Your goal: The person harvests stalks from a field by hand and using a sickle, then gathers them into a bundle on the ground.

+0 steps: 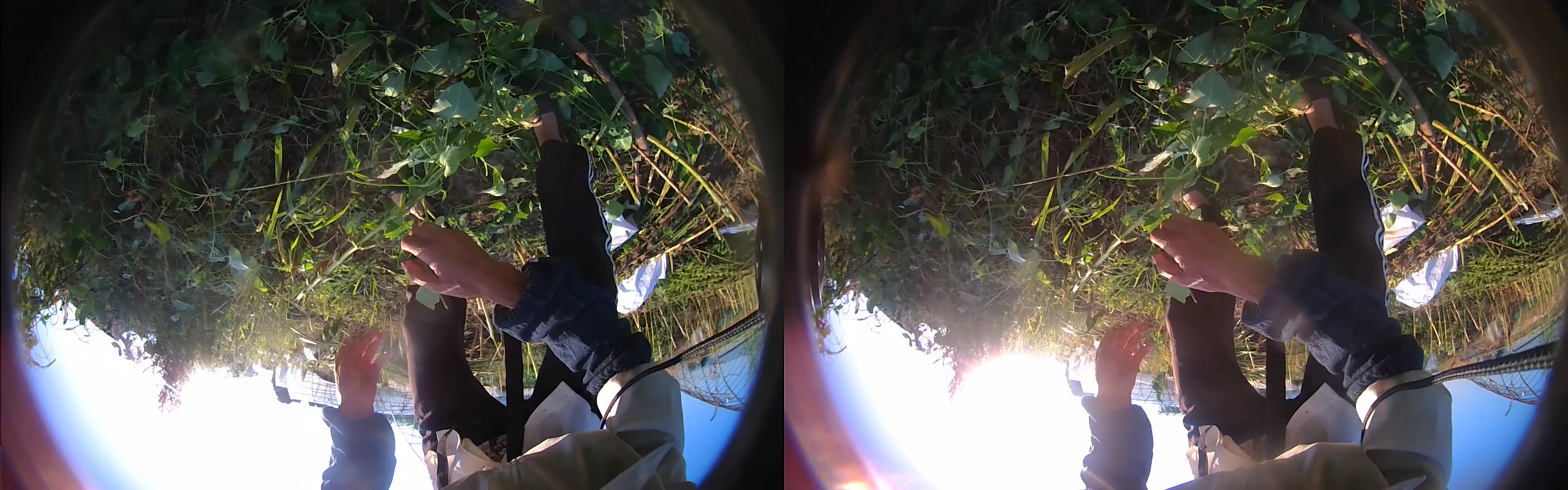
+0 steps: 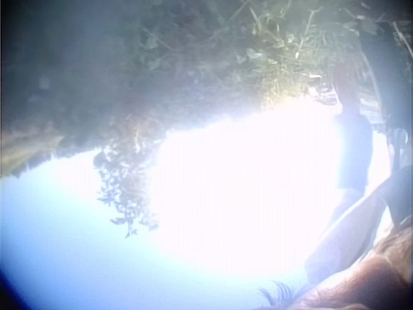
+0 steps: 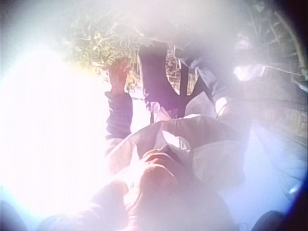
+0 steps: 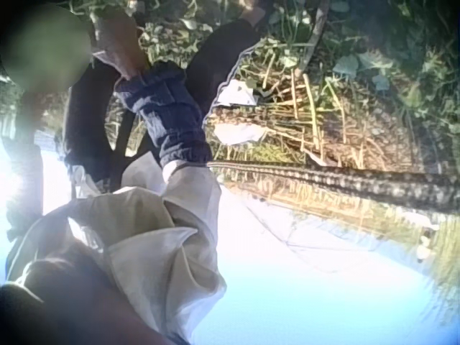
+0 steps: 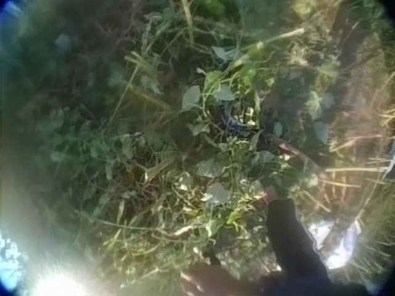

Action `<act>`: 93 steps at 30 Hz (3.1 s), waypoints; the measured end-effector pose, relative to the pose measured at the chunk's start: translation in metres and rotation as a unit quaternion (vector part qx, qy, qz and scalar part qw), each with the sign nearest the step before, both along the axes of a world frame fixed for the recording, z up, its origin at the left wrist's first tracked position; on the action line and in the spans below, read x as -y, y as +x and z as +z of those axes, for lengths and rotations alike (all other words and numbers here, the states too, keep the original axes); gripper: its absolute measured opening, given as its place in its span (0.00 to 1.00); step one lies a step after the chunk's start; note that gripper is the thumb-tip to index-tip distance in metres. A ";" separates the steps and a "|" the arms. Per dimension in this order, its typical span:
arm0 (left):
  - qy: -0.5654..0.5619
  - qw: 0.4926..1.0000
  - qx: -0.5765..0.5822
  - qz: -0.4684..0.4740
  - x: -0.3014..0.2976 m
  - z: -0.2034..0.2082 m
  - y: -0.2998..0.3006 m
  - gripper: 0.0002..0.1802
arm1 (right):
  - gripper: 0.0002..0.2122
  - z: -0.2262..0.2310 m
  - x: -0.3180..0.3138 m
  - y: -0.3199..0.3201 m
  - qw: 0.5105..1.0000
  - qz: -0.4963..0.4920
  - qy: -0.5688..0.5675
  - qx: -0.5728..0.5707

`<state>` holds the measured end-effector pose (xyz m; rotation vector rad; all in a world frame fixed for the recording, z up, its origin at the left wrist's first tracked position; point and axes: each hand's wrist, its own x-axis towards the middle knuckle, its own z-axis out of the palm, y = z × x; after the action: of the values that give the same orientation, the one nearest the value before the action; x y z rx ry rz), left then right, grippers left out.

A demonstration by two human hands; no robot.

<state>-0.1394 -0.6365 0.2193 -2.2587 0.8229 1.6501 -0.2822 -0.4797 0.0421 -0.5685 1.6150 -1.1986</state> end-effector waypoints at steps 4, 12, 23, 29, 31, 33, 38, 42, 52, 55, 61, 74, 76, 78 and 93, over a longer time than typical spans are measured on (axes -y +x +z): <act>0.191 0.862 -0.015 -0.469 0.004 0.006 0.009 0.12 | 0.11 0.001 -0.004 -0.003 0.996 -0.038 -0.058 -0.061; 0.030 0.698 -0.208 -0.685 0.029 -0.186 -0.090 0.08 | 0.13 0.016 -0.007 -0.008 0.996 0.086 0.001 0.007; 0.360 0.890 -0.132 -0.245 0.002 -0.177 -0.148 0.16 | 0.06 -0.028 0.022 0.100 0.804 -0.327 -0.130 0.480; 0.425 0.898 -0.058 -0.094 0.002 -0.178 -0.171 0.17 | 0.07 -0.008 0.015 0.046 0.982 0.135 -0.069 0.109; 0.428 0.899 -0.063 -0.067 -0.001 -0.183 -0.165 0.18 | 0.11 -0.001 0.013 0.037 0.968 0.239 -0.066 -0.031; 0.390 0.916 -0.026 -0.086 -0.006 -0.183 -0.170 0.17 | 0.15 0.009 0.008 0.022 0.955 0.243 -0.065 -0.157; 0.148 0.940 -0.094 -0.292 -0.021 -0.183 -0.165 0.19 | 0.15 0.027 -0.021 -0.002 0.985 0.080 -0.009 -0.153; 0.031 0.853 -0.144 -0.501 -0.030 -0.178 -0.151 0.26 | 0.09 0.005 -0.047 -0.044 0.983 -0.159 0.088 -0.036; -0.091 0.648 -0.107 -0.748 -0.067 -0.155 -0.148 0.38 | 0.18 -0.053 -0.010 -0.088 0.987 -0.036 0.093 -0.123; -0.168 0.646 -0.174 -0.724 -0.071 -0.157 -0.148 0.37 | 0.13 -0.058 -0.024 -0.081 0.979 -0.130 0.095 -0.125; -0.186 0.677 -0.287 -0.652 -0.073 -0.183 -0.144 0.22 | 0.11 -0.068 -0.077 -0.087 0.771 -0.568 0.161 0.240; 0.152 0.925 -0.198 -0.285 -0.066 -0.169 -0.164 0.19 | 0.20 -0.071 -0.015 0.082 0.431 -0.457 -0.105 0.771; 0.169 0.937 -0.184 -0.246 -0.067 -0.172 -0.165 0.18 | 0.23 -0.054 0.002 0.070 0.417 -0.492 -0.052 0.763; 0.183 0.940 -0.197 -0.210 -0.064 -0.174 -0.160 0.19 | 0.26 -0.049 0.004 0.063 0.423 -0.493 -0.029 0.759; 0.322 0.919 -0.224 -0.023 -0.076 -0.195 -0.135 0.35 | 0.09 0.065 -0.055 -0.033 0.942 -0.244 0.213 0.086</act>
<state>-0.2747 -0.5603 0.0245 -1.4291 0.3167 2.0618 -0.3154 -0.4249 0.1072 0.2242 1.8457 -1.1512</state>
